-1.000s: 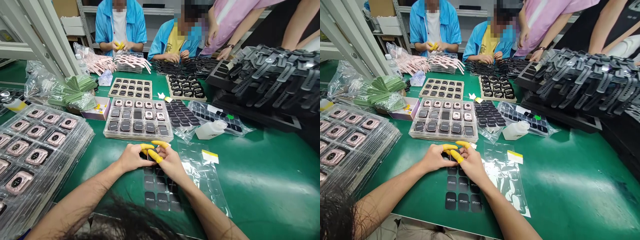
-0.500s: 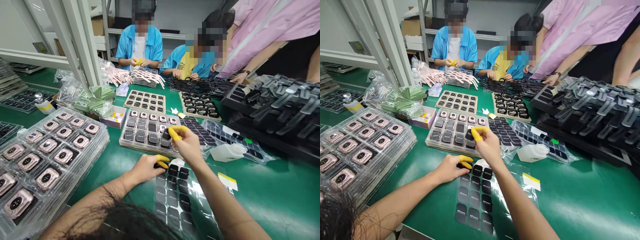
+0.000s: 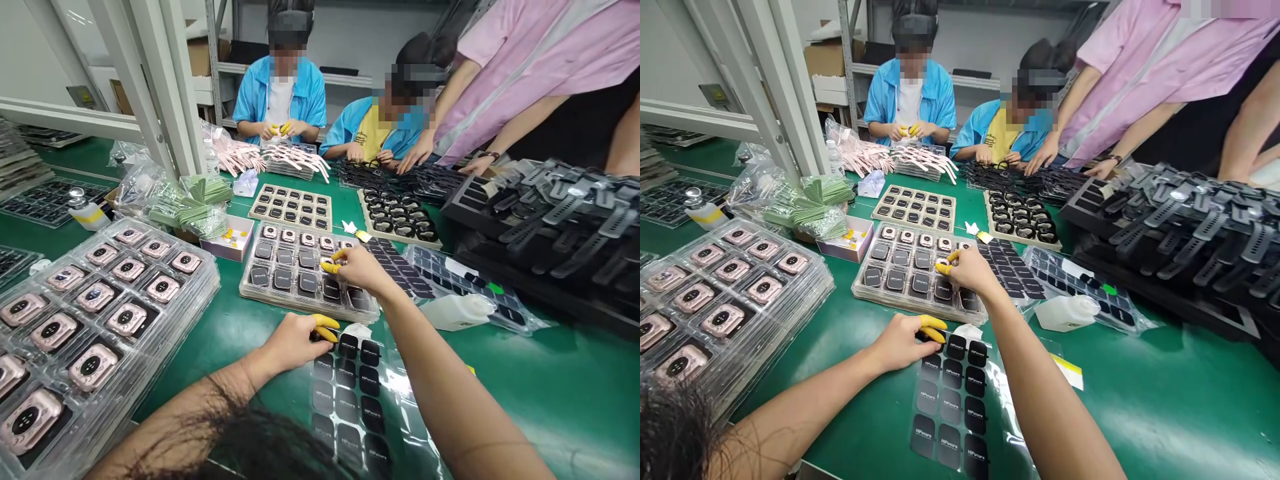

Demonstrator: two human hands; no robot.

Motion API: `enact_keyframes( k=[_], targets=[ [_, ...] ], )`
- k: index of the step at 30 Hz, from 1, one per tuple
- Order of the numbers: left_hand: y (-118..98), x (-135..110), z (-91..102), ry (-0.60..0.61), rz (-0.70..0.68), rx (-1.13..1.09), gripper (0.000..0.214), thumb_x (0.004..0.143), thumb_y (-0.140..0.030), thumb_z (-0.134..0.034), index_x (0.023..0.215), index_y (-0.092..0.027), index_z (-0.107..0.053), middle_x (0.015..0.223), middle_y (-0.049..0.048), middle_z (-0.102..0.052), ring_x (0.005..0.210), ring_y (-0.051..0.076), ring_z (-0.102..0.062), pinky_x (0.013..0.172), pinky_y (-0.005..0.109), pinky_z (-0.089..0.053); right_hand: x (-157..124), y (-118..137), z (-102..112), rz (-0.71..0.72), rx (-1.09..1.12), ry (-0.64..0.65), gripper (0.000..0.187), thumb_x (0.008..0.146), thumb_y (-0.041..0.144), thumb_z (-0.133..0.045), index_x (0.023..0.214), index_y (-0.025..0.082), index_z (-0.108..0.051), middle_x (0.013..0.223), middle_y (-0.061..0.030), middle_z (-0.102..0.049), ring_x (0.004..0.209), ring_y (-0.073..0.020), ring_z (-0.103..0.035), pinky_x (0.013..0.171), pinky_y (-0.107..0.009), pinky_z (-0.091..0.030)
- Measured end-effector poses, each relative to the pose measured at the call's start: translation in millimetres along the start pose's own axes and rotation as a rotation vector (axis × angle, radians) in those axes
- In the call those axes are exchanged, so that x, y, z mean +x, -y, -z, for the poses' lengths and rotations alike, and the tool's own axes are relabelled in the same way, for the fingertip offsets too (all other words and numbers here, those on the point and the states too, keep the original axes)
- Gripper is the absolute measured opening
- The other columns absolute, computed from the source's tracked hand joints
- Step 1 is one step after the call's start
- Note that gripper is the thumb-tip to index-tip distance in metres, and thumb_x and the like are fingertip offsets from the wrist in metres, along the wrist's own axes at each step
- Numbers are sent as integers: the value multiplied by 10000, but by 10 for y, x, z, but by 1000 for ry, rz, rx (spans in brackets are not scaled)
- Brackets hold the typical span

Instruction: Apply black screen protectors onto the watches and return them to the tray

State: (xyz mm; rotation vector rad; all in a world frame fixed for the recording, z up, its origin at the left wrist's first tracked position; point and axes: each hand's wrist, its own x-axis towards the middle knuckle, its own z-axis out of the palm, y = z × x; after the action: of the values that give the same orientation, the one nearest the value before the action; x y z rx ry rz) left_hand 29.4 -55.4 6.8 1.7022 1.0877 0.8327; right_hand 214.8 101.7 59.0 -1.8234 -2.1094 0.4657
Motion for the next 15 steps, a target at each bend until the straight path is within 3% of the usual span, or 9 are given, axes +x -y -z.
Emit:
enact_keyframes(
  k=[2, 5, 9, 12, 15],
  targets=[
    [-3, -3, 5, 13, 24, -61, 415, 787, -186, -802, 1200, -224, -803, 1045, 27, -874, 967, 265, -840, 950, 370, -665, 15, 23, 10, -24, 92, -5, 248, 752, 394, -851, 862, 179, -797, 798, -76, -766, 723, -224, -688, 684, -339, -522],
    [-21, -8, 21, 20, 57, -106, 424, 762, -200, -836, 1185, -227, -804, 1045, 32, -873, 979, 278, -838, 971, 391, -657, -151, 87, 61, -88, 426, -67, 389, 719, 518, -870, 876, 183, -749, 842, -86, -780, 739, -231, -719, 675, -353, -554],
    [-77, -12, 60, -18, 111, -122, 540, 721, -315, -922, 1228, -191, -786, 1025, 61, -875, 1012, 296, -831, 1019, 396, -632, -816, 181, 135, -122, 895, -103, 554, 633, 641, -936, 885, 212, -692, 875, -86, -777, 786, -248, -756, 749, -407, -638],
    [-113, -13, 84, -48, 116, -120, 756, 641, -425, -983, 1318, -182, -746, 1048, 75, -872, 1029, 311, -823, 992, 391, -638, -1405, 229, 17, -144, 995, -57, 530, 657, 656, -941, 866, 232, -704, 847, -65, -756, 805, -251, -752, 761, -407, -656],
    [-134, -22, 92, -36, 99, -40, 895, 595, -411, -998, 1407, -182, -698, 1062, 69, -865, 1006, 308, -821, 952, 373, -645, -1738, 226, -225, -171, 1023, -43, 547, 632, 643, -952, 927, 258, -699, 786, -19, -682, 686, -236, -723, 618, -378, -637]
  ],
)
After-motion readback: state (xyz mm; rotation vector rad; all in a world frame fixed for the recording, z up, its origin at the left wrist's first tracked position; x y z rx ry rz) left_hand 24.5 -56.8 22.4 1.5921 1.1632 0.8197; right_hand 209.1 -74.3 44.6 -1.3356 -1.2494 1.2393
